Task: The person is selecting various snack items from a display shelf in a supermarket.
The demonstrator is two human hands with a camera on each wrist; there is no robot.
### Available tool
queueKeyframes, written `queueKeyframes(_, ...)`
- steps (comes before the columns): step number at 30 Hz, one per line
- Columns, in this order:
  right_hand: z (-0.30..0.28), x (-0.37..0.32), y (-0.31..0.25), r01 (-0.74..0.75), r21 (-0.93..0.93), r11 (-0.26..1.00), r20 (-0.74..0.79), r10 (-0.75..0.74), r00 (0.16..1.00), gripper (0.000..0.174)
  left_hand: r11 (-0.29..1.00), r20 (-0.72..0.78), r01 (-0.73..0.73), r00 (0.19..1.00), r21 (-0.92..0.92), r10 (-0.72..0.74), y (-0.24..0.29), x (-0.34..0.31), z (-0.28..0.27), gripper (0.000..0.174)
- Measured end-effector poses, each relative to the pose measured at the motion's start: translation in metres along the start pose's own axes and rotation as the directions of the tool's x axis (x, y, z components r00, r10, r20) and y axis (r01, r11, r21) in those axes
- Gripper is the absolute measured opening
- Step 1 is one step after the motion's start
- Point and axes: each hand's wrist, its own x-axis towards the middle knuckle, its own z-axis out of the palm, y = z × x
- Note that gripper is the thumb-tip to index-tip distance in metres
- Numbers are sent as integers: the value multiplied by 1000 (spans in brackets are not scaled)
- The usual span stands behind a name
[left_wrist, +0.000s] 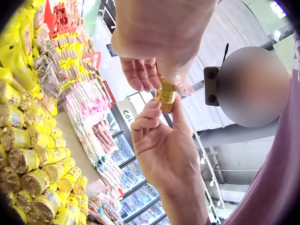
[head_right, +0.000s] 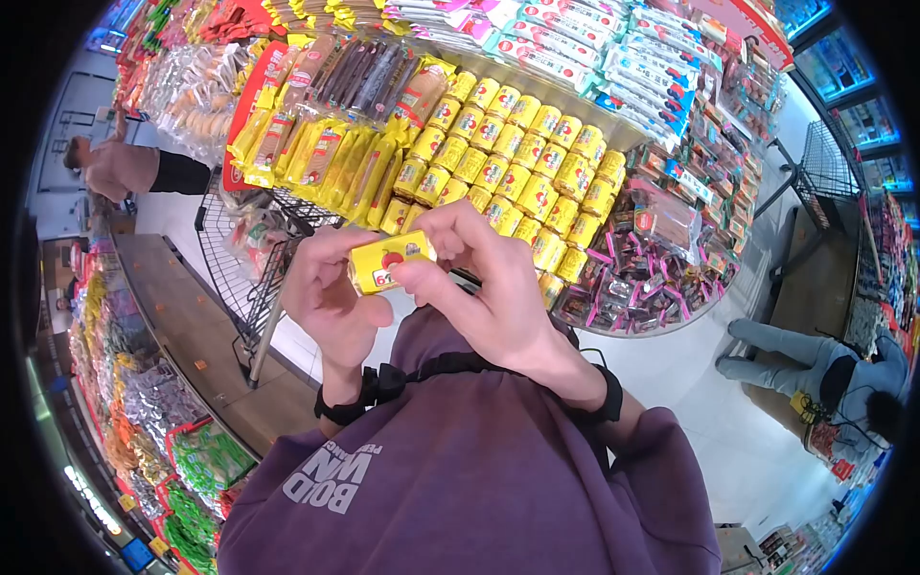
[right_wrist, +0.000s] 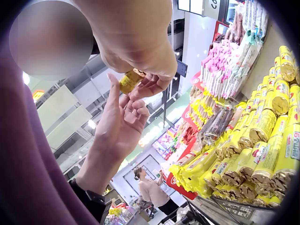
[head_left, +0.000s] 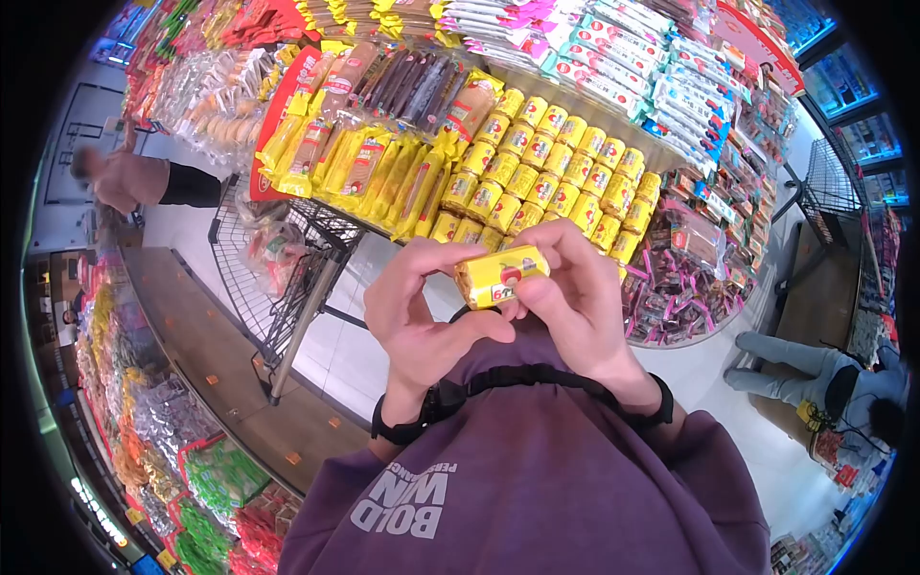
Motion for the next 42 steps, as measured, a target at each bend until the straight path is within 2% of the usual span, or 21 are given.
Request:
queueKeyframes(2, -3, 1, 4, 38, -73, 997, 36, -35, 999, 22, 999, -16, -18, 1000, 28, 19, 4, 2, 7, 60)
queueKeyframes(5, -5, 3, 4, 12, -139, 990, 68, -2, 998, 28, 999, -47, 5, 999, 47, -3, 2, -3, 13, 56)
queueKeyframes(8, -5, 2, 11, -17, -86, 996, 105, 26, 994, 36, 999, -17, 22, 1000, 42, -21, 8, -3, 17, 48)
queueKeyframes(9, -5, 1, 13, -20, -51, 998, 117, 26, 993, 38, 995, -10, -9, 1000, 96, 10, 10, -2, 17, 47)
queueKeyframes(12, 0, -3, 12, -102, -14, 995, -21, 102, 995, 34, 964, 34, -126, 992, 236, 122, 7, 2, 17, 44)
queueKeyframes(14, -1, -3, 24, 14, -32, 999, -41, -15, 999, 32, 921, 77, -229, 974, 315, 215, -2, 1, 16, 43)
queueKeyframes(15, -5, -2, 28, 70, -42, 997, -50, -72, 996, 33, 929, 116, -187, 981, 321, 157, -7, -4, 17, 42)
queueKeyframes(16, -16, -2, 23, 48, -221, 974, 41, -40, 998, 45, 933, 156, -144, 983, 330, 97, -14, -12, 17, 42)
queueKeyframes(17, -18, -4, 24, 56, -354, 934, 46, -42, 998, 46, 934, 195, -107, 980, 342, 41, -23, -18, 18, 41)
queueKeyframes(19, -23, -10, 31, 63, -597, 799, 55, -38, 998, 47, 925, 284, -149, 958, 349, 47, -43, -28, 23, 42)
queueKeyframes(22, -38, -24, 53, 37, -619, 785, -4, -50, 999, 50, 918, 436, -131, 898, 374, -49, -53, -36, 27, 38)
queueKeyframes(25, -56, -33, 53, 45, -703, 710, -28, -91, 995, 49, 897, 471, -219, 882, 384, 14, -55, -31, 33, 35)
queueKeyframes(27, -68, -33, 58, 62, -768, 637, -46, -151, 987, 50, 874, 450, -227, 893, 429, 11, -57, -28, 37, 34)
queueKeyframes(28, -72, -33, 59, 21, -772, 635, -66, -113, 991, 53, 861, 440, -233, 898, 452, 11, -59, -26, 39, 33)
queueKeyframes(31, -83, -30, 69, 37, -813, 581, -33, -109, 994, 56, 836, 501, -257, 865, 485, -24, -63, -21, 45, 38)
queueKeyframes(34, -82, -30, 75, 59, -813, 579, 10, -88, 996, 59, 806, 573, -326, 819, 494, -19, -76, -25, 50, 43)
queueKeyframes(37, -79, -31, 74, 104, -824, 557, 15, -164, 986, 59, 807, 591, -337, 806, 484, -18, -79, -24, 52, 45)
queueKeyframes(40, -82, -35, 77, -10, -703, 711, -102, -88, 991, 59, 811, 586, -328, 810, 485, -23, -80, -23, 52, 44)
queueKeyframes(42, -83, -34, 75, 1, -691, 723, -112, -108, 988, 59, 817, 585, -318, 810, 481, -30, -81, -23, 51, 43)
